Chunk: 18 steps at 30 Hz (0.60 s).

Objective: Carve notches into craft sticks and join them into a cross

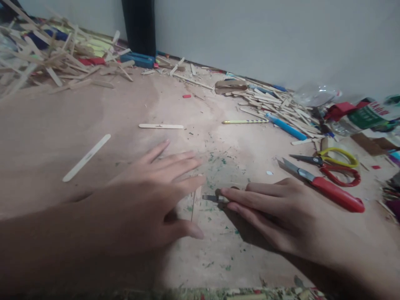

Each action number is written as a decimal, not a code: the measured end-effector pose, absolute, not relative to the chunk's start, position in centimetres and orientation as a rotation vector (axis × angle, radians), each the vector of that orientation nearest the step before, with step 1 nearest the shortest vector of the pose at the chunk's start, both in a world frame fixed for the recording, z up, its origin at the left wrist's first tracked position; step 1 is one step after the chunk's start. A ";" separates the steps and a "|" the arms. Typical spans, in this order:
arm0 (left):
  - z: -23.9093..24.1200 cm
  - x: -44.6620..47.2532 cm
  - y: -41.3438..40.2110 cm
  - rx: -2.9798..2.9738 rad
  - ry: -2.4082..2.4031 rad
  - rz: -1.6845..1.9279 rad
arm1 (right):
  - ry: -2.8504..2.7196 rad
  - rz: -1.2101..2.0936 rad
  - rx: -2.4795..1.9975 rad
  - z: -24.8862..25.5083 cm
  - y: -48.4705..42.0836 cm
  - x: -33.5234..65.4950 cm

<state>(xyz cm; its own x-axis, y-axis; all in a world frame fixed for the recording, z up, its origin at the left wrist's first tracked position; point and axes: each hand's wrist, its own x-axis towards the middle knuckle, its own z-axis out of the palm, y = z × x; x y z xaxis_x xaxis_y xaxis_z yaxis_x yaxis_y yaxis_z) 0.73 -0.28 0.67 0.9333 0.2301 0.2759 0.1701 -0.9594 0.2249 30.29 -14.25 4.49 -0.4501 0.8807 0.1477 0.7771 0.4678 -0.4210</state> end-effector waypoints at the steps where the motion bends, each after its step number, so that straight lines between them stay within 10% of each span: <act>1: 1.0 0.7 -0.2 2.913 0.263 0.457 | -2.368 0.421 -1.399 4.5 -14.3 30.3; 18: 2.1 -0.1 0.6 2.751 0.057 0.468 | -2.344 0.396 -1.503 5.5 -15.3 30.6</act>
<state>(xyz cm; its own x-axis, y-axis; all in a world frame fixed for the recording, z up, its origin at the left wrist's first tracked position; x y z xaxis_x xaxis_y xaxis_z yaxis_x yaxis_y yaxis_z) -0.06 0.63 2.12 0.9447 0.0967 0.3134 -0.0185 -0.9383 0.3453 30.56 -15.31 5.53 -0.3904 0.9124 0.1230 0.8211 0.4055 -0.4016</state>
